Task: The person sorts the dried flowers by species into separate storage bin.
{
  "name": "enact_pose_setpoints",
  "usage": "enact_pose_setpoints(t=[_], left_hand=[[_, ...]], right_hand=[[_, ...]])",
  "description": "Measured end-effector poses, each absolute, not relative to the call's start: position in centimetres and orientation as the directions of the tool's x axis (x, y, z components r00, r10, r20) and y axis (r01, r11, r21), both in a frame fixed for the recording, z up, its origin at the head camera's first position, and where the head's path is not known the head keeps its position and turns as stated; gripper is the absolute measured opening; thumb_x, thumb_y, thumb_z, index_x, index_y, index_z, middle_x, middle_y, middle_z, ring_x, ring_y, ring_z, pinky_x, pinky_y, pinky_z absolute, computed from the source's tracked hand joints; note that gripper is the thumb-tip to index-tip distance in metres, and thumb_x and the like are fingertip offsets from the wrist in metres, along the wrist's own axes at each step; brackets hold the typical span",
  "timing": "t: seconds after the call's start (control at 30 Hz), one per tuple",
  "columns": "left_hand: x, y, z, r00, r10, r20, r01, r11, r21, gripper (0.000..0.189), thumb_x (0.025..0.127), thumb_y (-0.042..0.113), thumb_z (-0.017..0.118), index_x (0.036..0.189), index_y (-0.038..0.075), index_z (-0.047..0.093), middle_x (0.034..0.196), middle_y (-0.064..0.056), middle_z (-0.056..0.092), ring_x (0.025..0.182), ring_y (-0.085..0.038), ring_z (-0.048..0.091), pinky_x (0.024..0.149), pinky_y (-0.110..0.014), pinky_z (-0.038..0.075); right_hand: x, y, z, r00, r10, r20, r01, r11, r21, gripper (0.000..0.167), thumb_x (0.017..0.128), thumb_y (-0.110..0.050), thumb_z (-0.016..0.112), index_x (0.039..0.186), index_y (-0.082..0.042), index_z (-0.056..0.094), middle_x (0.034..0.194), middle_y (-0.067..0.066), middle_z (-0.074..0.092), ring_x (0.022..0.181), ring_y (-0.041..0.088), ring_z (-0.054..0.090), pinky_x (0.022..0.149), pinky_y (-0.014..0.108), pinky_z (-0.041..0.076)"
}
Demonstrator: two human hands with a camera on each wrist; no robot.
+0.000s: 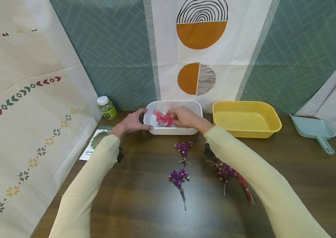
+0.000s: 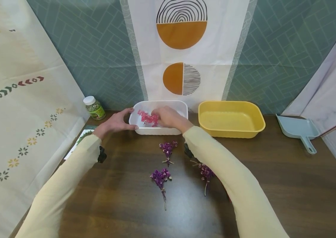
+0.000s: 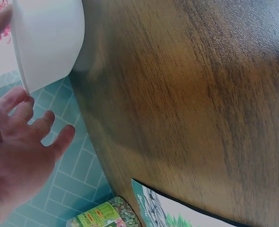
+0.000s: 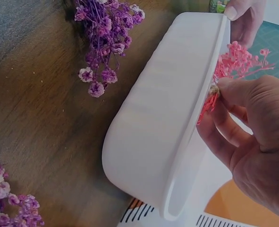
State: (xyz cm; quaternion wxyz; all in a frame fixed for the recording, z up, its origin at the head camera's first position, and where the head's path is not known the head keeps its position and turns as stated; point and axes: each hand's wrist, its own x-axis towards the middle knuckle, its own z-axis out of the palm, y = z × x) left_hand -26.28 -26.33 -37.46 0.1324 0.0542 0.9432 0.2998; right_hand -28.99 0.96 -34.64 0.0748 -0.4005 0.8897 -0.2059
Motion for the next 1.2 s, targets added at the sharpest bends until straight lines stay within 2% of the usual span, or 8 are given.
enact_pose_setpoints(t=[0.23, 0.37, 0.47, 0.63, 0.77, 0.83, 1.0, 1.2], left_hand=[[-26.3, -26.2, -37.4, -0.959, 0.189, -0.211, 0.034, 0.815, 0.579, 0.104, 0.076, 0.049, 0.081, 0.157, 0.017, 0.026, 0.159, -0.015, 0.029, 0.141, -0.036, 0.030, 0.110, -0.062, 0.030], [-26.3, -26.2, -37.4, -0.961, 0.188, -0.203, 0.040, 0.819, 0.573, 0.103, 0.075, 0.050, 0.081, 0.157, 0.018, 0.027, 0.159, -0.014, 0.029, 0.141, -0.036, 0.031, 0.110, -0.062, 0.031], [-26.2, -26.2, -37.4, -0.962, 0.184, -0.201, 0.040, 0.823, 0.567, 0.104, 0.075, 0.051, 0.081, 0.157, 0.018, 0.027, 0.159, -0.013, 0.029, 0.141, -0.036, 0.031, 0.110, -0.062, 0.031], [-26.2, -26.2, -37.4, -0.962, 0.177, -0.208, 0.031, 0.828, 0.559, 0.105, 0.075, 0.051, 0.081, 0.158, 0.018, 0.026, 0.160, -0.013, 0.028, 0.141, -0.036, 0.030, 0.110, -0.062, 0.031], [-26.3, -26.2, -37.3, -0.962, 0.175, -0.211, 0.027, 0.827, 0.562, 0.103, 0.076, 0.049, 0.081, 0.157, 0.017, 0.027, 0.159, -0.015, 0.028, 0.141, -0.037, 0.030, 0.109, -0.063, 0.031], [-26.4, -26.3, -37.3, -0.962, 0.178, -0.209, 0.031, 0.826, 0.563, 0.102, 0.076, 0.047, 0.081, 0.157, 0.016, 0.028, 0.159, -0.016, 0.029, 0.141, -0.037, 0.030, 0.110, -0.062, 0.030], [-26.6, -26.4, -37.5, -0.961, 0.189, -0.200, 0.045, 0.825, 0.563, 0.101, 0.077, 0.047, 0.081, 0.156, 0.014, 0.028, 0.158, -0.016, 0.030, 0.141, -0.037, 0.030, 0.111, -0.061, 0.029], [-26.5, -26.3, -37.4, -0.959, 0.196, -0.205, 0.047, 0.823, 0.566, 0.101, 0.077, 0.048, 0.081, 0.157, 0.015, 0.028, 0.159, -0.016, 0.028, 0.142, -0.037, 0.029, 0.110, -0.062, 0.029]], right_hand=[[-29.5, 0.6, -34.9, -0.674, -0.739, -0.020, -0.656, 0.610, -0.445, 0.038, 0.092, -0.001, 0.063, 0.130, -0.002, 0.066, 0.110, 0.015, 0.069, 0.090, 0.028, 0.059, 0.087, 0.037, 0.052], [-29.6, 0.5, -35.1, -0.734, -0.676, -0.059, -0.602, 0.689, -0.403, 0.036, 0.095, 0.001, 0.056, 0.130, 0.000, 0.065, 0.122, 0.017, 0.067, 0.106, 0.031, 0.061, 0.100, 0.040, 0.048], [-29.5, 0.7, -35.1, -0.776, -0.628, -0.067, -0.567, 0.739, -0.364, 0.035, 0.096, 0.001, 0.052, 0.129, 0.002, 0.065, 0.126, 0.017, 0.065, 0.115, 0.031, 0.059, 0.105, 0.041, 0.044], [-29.2, 1.9, -34.4, -0.774, -0.633, -0.003, -0.593, 0.727, -0.346, 0.031, 0.095, -0.001, 0.055, 0.124, 0.004, 0.066, 0.112, 0.018, 0.070, 0.099, 0.030, 0.065, 0.092, 0.041, 0.052], [-28.9, 3.7, -33.7, -0.761, -0.645, 0.064, -0.620, 0.695, -0.364, 0.030, 0.097, -0.004, 0.055, 0.123, 0.006, 0.065, 0.105, 0.018, 0.070, 0.084, 0.027, 0.067, 0.087, 0.042, 0.053], [-28.6, 4.8, -33.5, -0.771, -0.633, 0.072, -0.602, 0.687, -0.408, 0.030, 0.097, -0.005, 0.055, 0.123, 0.007, 0.064, 0.105, 0.019, 0.070, 0.084, 0.027, 0.066, 0.086, 0.042, 0.053], [-27.6, 7.7, -33.4, -0.788, -0.606, 0.108, -0.573, 0.659, -0.487, 0.029, 0.096, -0.007, 0.058, 0.120, 0.008, 0.064, 0.106, 0.021, 0.069, 0.097, 0.032, 0.064, 0.086, 0.046, 0.053], [-25.3, 11.6, -34.3, -0.787, -0.583, 0.201, -0.585, 0.603, -0.543, 0.023, 0.094, -0.004, 0.063, 0.113, 0.009, 0.067, 0.101, 0.021, 0.070, 0.092, 0.034, 0.066, 0.083, 0.049, 0.053]])
